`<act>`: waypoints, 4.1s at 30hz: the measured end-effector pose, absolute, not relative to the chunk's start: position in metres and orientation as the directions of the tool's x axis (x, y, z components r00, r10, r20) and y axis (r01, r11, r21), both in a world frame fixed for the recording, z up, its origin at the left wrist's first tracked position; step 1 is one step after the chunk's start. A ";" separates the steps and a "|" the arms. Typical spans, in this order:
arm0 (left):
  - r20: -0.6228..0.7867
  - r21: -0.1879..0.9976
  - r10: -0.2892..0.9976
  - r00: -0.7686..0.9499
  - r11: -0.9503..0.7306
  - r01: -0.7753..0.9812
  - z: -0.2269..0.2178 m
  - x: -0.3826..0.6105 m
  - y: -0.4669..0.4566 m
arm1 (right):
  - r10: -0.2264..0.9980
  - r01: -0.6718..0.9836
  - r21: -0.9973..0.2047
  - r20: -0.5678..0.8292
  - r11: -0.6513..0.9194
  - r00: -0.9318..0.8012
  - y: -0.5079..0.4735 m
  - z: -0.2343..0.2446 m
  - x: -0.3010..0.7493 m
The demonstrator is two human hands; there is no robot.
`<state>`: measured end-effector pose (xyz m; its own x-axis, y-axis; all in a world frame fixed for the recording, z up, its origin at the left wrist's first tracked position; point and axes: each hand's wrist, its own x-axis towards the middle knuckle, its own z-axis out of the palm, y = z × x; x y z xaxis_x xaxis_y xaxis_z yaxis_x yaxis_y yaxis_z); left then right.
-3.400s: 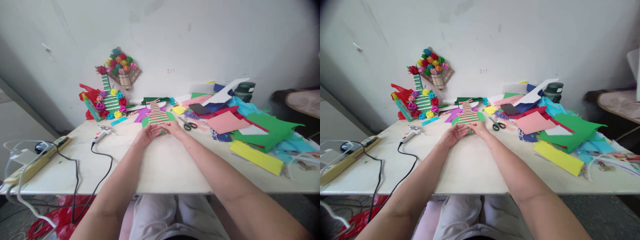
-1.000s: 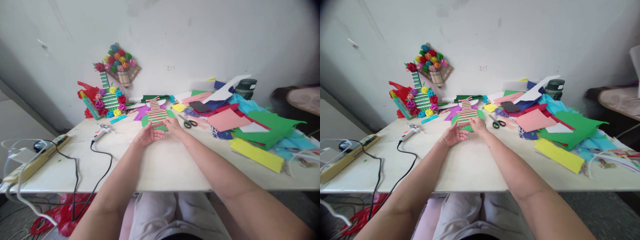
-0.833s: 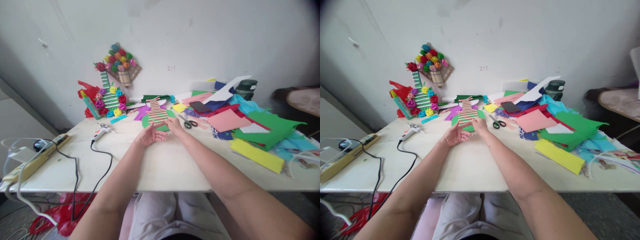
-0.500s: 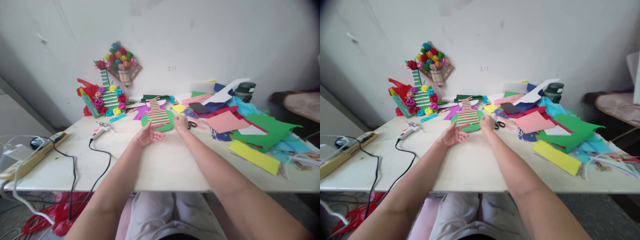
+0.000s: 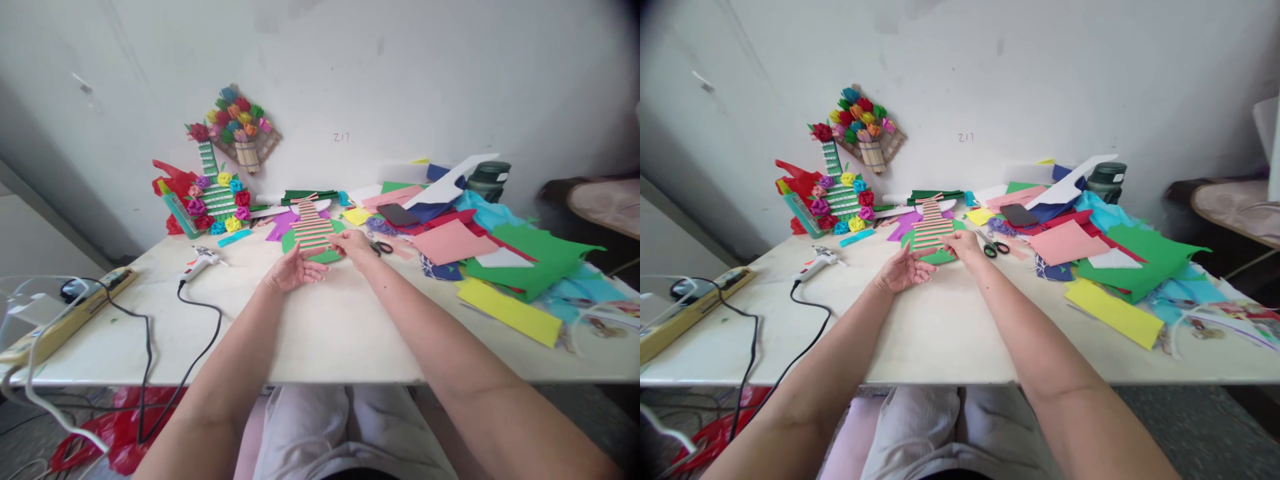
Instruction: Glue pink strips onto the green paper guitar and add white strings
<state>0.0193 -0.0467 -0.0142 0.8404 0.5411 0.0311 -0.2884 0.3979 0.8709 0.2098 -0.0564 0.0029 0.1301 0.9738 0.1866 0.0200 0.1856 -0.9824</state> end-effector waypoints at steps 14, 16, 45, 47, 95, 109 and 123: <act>-0.007 0.873 0.660 0.751 0.370 -0.317 -0.014 0.022 -0.046 | 0.982 0.020 -0.990 0.138 0.142 -0.128 -0.062 0.006 0.206; -0.004 0.868 0.674 0.739 0.369 -0.332 -0.014 0.021 -0.045 | 0.981 -0.041 -0.996 0.082 0.076 -0.178 -0.062 0.005 0.207; -0.001 0.853 0.653 0.758 0.396 -0.340 -0.015 0.021 -0.046 | 0.958 -0.155 -0.985 0.116 0.076 -0.262 -0.056 -0.009 0.204; 0.003 0.853 0.630 0.776 0.403 -0.330 -0.014 0.021 -0.047 | 0.968 -0.166 -0.983 0.116 0.080 -0.222 -0.057 -0.008 0.202; -0.032 0.976 0.441 0.897 0.207 -0.067 -0.012 0.024 -0.058 | 0.883 0.720 -0.675 0.424 0.159 0.202 -0.043 -0.008 0.227; -0.013 0.961 0.636 0.772 0.222 -0.167 -0.019 0.028 -0.053 | 0.625 0.794 -0.489 0.506 -0.360 0.595 -0.063 0.025 0.287; 0.098 0.964 0.782 0.616 0.079 -0.254 -0.017 0.030 -0.058 | 0.884 0.867 -0.482 0.341 -0.127 0.320 -0.046 0.013 0.268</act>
